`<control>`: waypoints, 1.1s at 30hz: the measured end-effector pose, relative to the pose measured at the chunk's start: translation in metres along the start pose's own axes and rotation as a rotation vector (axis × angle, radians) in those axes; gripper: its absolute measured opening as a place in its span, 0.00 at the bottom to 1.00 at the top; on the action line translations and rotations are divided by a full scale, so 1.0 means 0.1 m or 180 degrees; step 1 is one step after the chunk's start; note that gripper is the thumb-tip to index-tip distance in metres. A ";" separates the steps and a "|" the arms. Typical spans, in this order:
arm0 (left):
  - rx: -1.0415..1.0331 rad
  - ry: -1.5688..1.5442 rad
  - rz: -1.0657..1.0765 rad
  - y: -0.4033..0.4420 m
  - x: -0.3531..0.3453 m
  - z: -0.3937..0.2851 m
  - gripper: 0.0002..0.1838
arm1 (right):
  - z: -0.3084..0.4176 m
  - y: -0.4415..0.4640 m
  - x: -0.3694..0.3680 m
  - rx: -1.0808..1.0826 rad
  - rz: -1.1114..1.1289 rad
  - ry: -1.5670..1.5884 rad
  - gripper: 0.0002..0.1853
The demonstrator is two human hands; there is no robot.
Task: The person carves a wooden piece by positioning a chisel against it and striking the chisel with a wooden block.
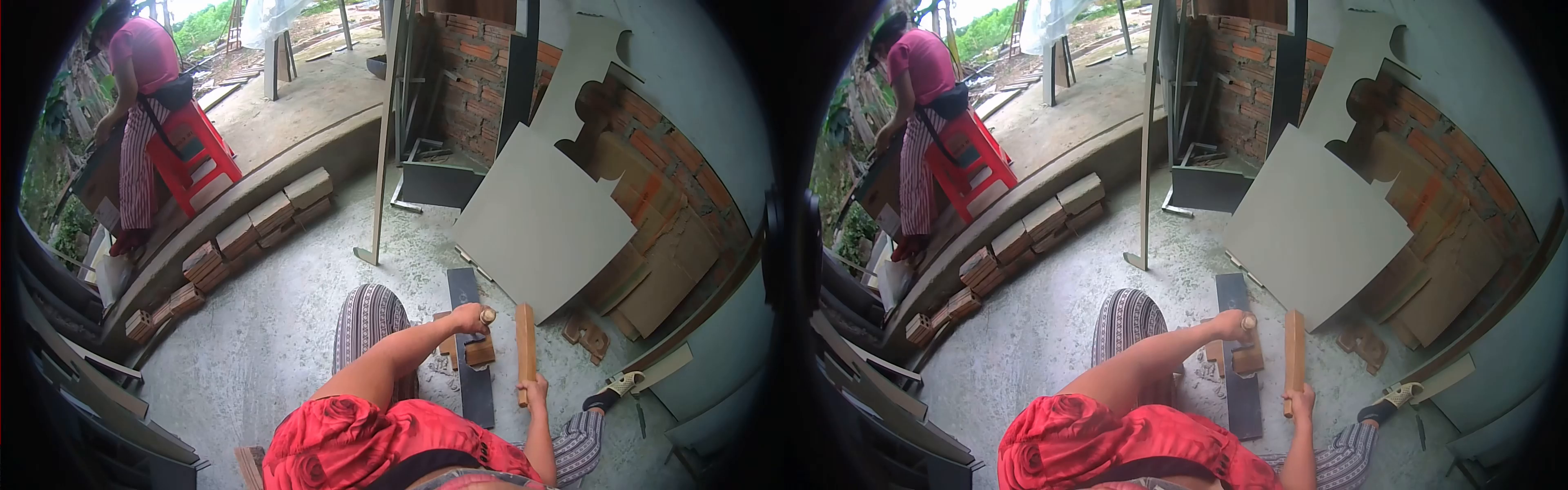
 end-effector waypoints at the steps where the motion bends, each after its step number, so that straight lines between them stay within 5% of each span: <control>1: 0.0022 -0.0026 0.0017 0.00 -0.01 0.03 0.26 | 0.14 -0.06 -0.04 -0.0031 0.0005 -0.0022 0.22; 7: 0.0024 -0.0038 -0.0040 0.02 -0.02 0.03 0.26 | 1.92 -0.99 -0.33 0.1706 0.0006 0.0220 0.27; 9: 0.0061 -0.0091 -0.0011 0.01 -0.02 0.04 0.26 | 2.31 -1.31 -0.36 0.2445 -0.0363 -0.0737 0.31; 10: 0.0096 -0.0150 0.0020 0.02 -0.03 0.04 0.25 | 2.30 -1.33 -0.34 0.2451 -0.0367 -0.0721 0.31; 12: 0.0108 -0.0198 -0.0005 0.11 -0.11 0.17 0.24 | 2.16 -1.33 -0.37 0.2344 -0.0546 -0.2210 0.34; 16: 0.0022 -0.0353 -0.0202 0.00 -0.11 0.07 0.21 | 1.77 -1.21 -0.33 0.1711 -0.0224 -0.2447 0.33; 20: 0.0154 -0.0614 0.0023 0.05 -0.22 0.15 0.20 | 1.85 -1.29 -0.33 0.1804 -0.0082 -0.1756 0.33; 26: 0.0004 -0.0628 -0.0029 0.09 -0.22 0.19 0.18 | 2.30 -1.61 -0.33 0.2927 -0.0244 -0.0630 0.35; 28: -0.0071 -0.0594 -0.0002 0.13 -0.27 0.21 0.18 | 2.13 -1.48 -0.37 0.2785 -0.0240 -0.1212 0.36; 29: -0.0669 -0.0216 -0.0344 0.19 -0.24 0.16 0.18 | 2.10 -1.47 -0.36 0.2783 -0.0253 -0.1211 0.36; 31: -0.1275 0.0167 -0.0676 0.21 -0.26 0.14 0.19 | 1.91 -1.36 -0.48 0.2444 -0.0351 -0.3130 0.35; 33: -0.1562 0.0211 -0.0867 0.20 -0.25 0.18 0.20 | 1.91 -1.35 -0.47 0.2504 -0.0453 -0.3065 0.33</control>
Point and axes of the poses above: each hand's wrist, its own y-axis towards the middle knuckle, its own x-axis out of the back of the hand, z = x × y, the point moved 9 cm from there along y, towards the middle knuckle, and after that the axes turned 3 degrees about -z, right-handed, at the moved point
